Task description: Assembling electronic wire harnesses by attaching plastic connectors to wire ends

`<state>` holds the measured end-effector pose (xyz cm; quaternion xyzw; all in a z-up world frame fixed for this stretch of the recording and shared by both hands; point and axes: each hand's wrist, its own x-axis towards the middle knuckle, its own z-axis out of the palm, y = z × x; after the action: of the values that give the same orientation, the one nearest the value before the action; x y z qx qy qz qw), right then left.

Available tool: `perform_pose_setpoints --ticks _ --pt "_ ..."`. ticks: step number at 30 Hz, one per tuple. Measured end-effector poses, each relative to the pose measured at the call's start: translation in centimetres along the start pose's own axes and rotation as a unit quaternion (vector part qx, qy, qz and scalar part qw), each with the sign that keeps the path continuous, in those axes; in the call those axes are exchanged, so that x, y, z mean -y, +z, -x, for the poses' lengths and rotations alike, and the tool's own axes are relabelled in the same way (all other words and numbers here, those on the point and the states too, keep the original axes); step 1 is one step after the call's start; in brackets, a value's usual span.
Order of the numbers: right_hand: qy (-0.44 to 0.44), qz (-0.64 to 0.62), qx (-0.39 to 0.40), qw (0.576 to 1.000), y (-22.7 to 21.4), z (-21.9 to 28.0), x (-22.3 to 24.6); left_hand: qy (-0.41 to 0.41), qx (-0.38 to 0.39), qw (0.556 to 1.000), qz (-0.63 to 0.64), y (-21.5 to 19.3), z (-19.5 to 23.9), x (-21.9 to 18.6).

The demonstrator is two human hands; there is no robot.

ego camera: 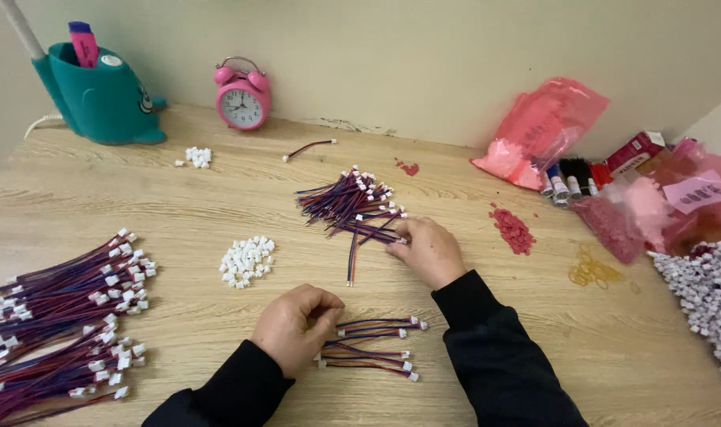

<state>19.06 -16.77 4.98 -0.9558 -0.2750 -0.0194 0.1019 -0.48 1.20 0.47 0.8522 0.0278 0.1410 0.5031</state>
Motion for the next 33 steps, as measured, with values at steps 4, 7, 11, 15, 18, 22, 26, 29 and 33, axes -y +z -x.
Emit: perform_pose_setpoints --ticks 4,7,11,15,18,22,26,29,33 --pt "0.009 -0.057 0.011 0.998 -0.3 0.3 -0.2 -0.004 -0.001 1.000 -0.011 0.0 0.1 -0.2" --pt "0.004 -0.099 -0.019 0.995 -1.5 -0.4 -0.1 -0.044 0.009 0.999 -0.013 0.1 0.1 -0.2" --pt "-0.053 -0.060 -0.047 0.996 0.9 -4.0 -2.6 -0.046 0.009 0.999 -0.023 0.5 0.1 0.7" --pt "-0.230 -0.115 -0.094 0.962 2.3 -6.3 -3.5 -0.010 -0.006 1.000 0.000 0.7 -0.1 1.2" --pt "-0.216 -0.080 -0.073 0.970 2.6 -6.7 -3.6 0.020 0.015 1.000 -0.013 0.4 -0.2 1.0" --pt "-0.231 -0.089 -0.067 0.966 2.9 -7.3 -4.1 0.011 0.010 0.999 -0.032 0.2 -0.2 0.5" --pt "-0.173 -0.076 -0.035 0.981 1.2 -7.0 -3.9 -0.011 0.013 1.000 -0.016 -0.1 -0.1 0.2" --pt "-0.156 -0.081 -0.052 0.983 -1.6 -6.5 -3.4 -0.070 0.013 0.997 0.000 0.1 -0.1 0.3" --pt "-0.162 -0.089 -0.076 0.980 -4.4 -5.8 -2.8 -0.136 0.004 0.990 0.023 0.0 -0.1 -0.4"
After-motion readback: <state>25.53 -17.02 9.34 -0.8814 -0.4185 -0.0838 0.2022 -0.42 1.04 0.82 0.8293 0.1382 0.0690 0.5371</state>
